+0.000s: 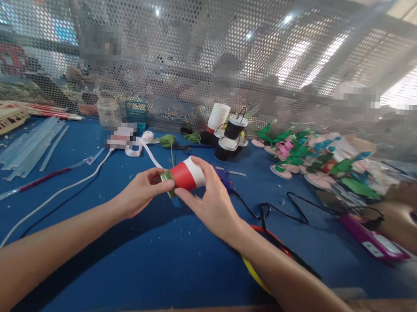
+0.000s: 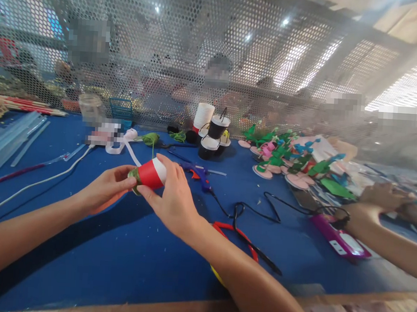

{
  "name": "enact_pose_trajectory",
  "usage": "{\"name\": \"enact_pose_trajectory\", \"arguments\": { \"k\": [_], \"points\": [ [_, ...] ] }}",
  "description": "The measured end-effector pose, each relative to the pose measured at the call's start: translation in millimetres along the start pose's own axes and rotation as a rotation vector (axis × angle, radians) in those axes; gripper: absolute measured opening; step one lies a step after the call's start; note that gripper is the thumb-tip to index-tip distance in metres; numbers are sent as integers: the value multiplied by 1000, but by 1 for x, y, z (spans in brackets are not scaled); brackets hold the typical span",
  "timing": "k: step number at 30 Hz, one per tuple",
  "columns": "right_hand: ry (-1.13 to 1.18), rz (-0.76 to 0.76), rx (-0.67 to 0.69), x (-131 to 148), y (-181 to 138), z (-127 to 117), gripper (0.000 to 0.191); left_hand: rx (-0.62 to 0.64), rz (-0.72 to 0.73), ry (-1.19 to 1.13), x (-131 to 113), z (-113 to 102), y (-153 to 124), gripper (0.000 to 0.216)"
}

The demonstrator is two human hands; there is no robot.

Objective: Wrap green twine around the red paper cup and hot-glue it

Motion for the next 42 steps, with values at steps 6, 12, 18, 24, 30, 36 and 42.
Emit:
{"name": "enact_pose_trajectory", "arguments": {
  "k": [6,12,18,24,30,36,42],
  "points": [
    [87,61,53,-5,-2,3,54,46,52,35,3,1,0,53],
    [118,112,52,-8,-4,3,54,57,72,45,4,1,-2,52],
    [24,48,32,-9,-5,3,53,53,138,264,2,0,0,53],
    [-30,-193,-123,13,-9,-16,13,-81,344,628,-9,-10,1,59],
    [226,290,262,-7,-15,16,32,-197,664,947,-27,-6,-13,53],
    [533,613,365,-21,-23,37,19,-187,927,1137,-31,4,-24,49],
    [730,699,277,-24,-27,42,21,-186,1025,1180,-30,7,-27,48]
  ]
}}
Point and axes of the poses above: each hand's wrist, its own y-axis towards the middle knuckle, its own z-axis out of the palm, x = y × z, the point moved 6 cm from there along y, towards the middle knuckle, and after that the axes turned 1 degree about z, right-handed, at the moved point
